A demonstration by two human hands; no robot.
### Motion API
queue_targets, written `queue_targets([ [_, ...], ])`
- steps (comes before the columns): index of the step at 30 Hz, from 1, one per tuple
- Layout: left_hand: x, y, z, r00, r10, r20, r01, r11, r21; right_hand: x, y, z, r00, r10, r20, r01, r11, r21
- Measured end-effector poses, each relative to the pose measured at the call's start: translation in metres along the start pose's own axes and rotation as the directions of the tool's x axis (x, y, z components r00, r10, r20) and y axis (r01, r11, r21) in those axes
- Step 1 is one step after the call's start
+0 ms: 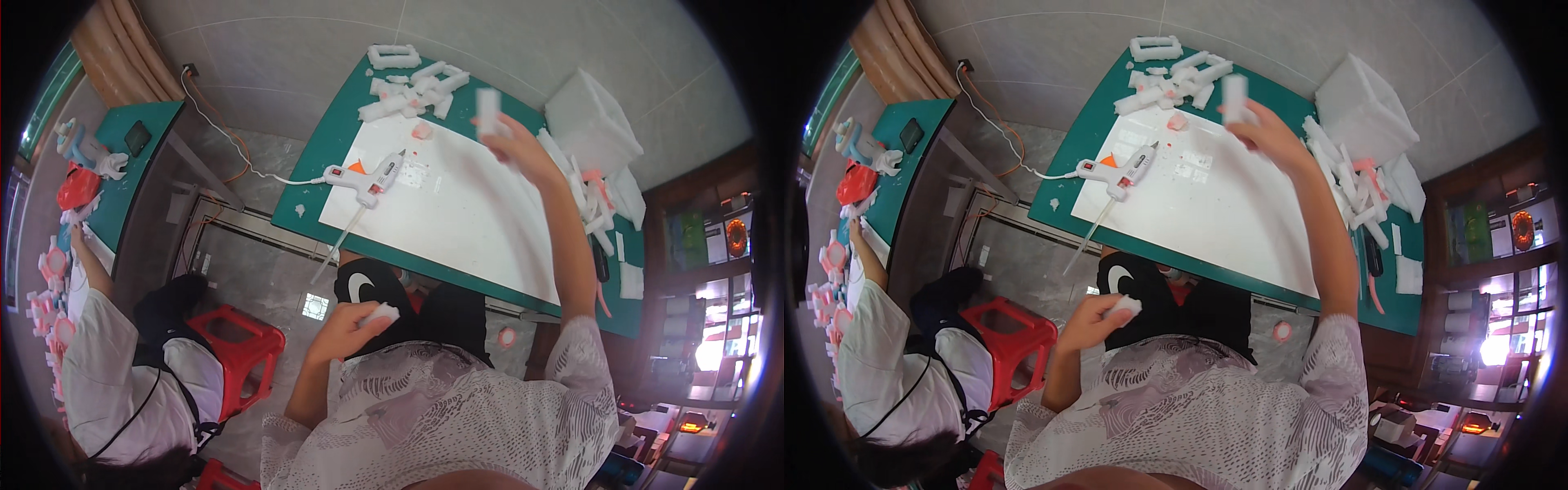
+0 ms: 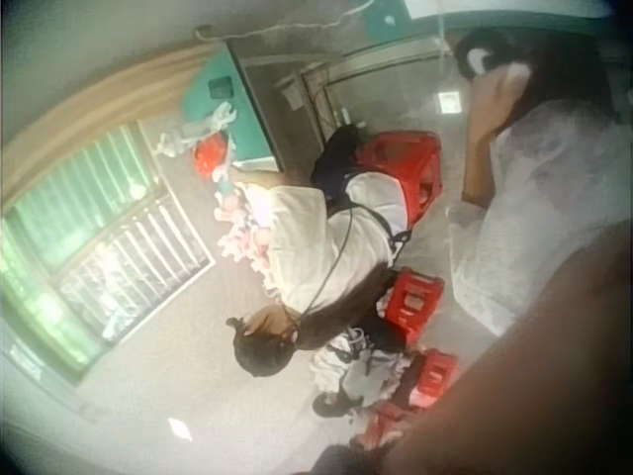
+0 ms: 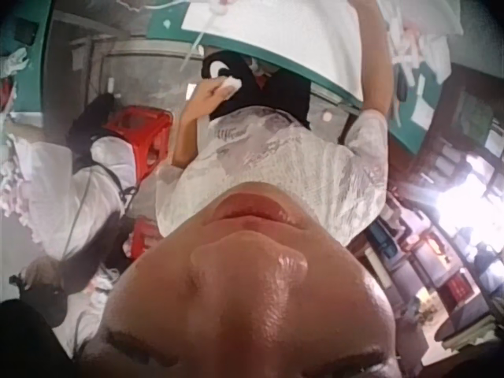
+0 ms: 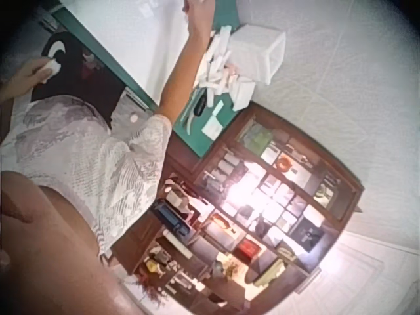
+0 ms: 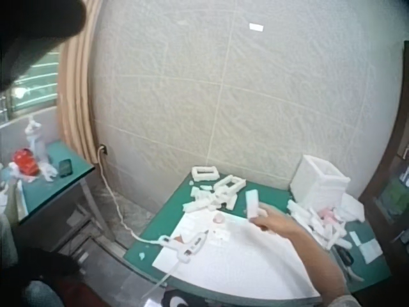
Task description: The person tears and shapes foam pieces by hand, then positions the foam pieces onto a board and attaches them using a hot glue gun.
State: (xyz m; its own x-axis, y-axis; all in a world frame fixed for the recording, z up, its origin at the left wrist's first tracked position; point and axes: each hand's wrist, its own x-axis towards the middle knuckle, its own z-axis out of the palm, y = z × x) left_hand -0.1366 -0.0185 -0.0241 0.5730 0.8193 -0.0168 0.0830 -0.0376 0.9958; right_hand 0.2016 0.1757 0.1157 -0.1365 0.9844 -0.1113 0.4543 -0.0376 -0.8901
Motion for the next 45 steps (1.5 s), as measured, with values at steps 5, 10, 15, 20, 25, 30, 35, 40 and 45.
queue_targets([
  [5, -0.004, 0.001, 0.012, 1.000, -0.014, 0.008, 0.013, 1.000, 0.022, 0.127, 0.015, 0.006, 0.999, 0.045, -0.025, -0.048, 0.988, -0.145],
  [10, -0.035, -0.009, 0.001, 0.971, -0.145, -0.190, 0.122, 0.984, -0.129, 0.152, 0.023, 0.004, 0.997, 0.043, -0.058, -0.042, 0.999, 0.009],
  [15, -0.002, 0.029, -0.046, 0.944, 0.029, -0.329, 0.005, 0.995, 0.102, 0.079, 0.048, -0.057, 0.973, 0.126, -0.193, -0.097, 0.983, 0.156],
  [20, 0.124, 0.073, -0.087, 0.883, 0.210, -0.420, -0.169, 0.977, 0.132, -0.041, 0.083, -0.100, 0.958, 0.175, -0.229, -0.176, 0.984, 0.015],
  [25, 0.317, 0.079, -0.097, 0.820, 0.476, -0.318, -0.283, 0.820, 0.497, -0.180, 0.085, -0.134, 0.896, 0.203, -0.395, -0.159, 0.977, 0.141],
  [30, 0.466, 0.012, -0.138, 0.830, 0.488, -0.269, -0.091, 0.595, 0.799, -0.246, 0.110, -0.157, 0.819, 0.307, -0.485, -0.234, 0.950, 0.207],
  [35, 0.475, 0.009, -0.116, 0.819, 0.504, -0.273, -0.063, 0.552, 0.831, -0.246, 0.121, -0.183, 0.791, 0.282, -0.544, -0.206, 0.958, 0.198],
  [40, 0.464, 0.016, -0.082, 0.845, 0.452, -0.285, 0.075, 0.427, 0.901, -0.197, 0.132, -0.229, 0.754, 0.068, -0.654, -0.224, 0.962, -0.159],
  [45, 0.456, 0.025, -0.108, 0.783, 0.599, -0.166, -0.092, 0.375, 0.922, -0.135, 0.145, -0.262, 0.712, 0.065, -0.699, -0.291, 0.934, -0.209],
])
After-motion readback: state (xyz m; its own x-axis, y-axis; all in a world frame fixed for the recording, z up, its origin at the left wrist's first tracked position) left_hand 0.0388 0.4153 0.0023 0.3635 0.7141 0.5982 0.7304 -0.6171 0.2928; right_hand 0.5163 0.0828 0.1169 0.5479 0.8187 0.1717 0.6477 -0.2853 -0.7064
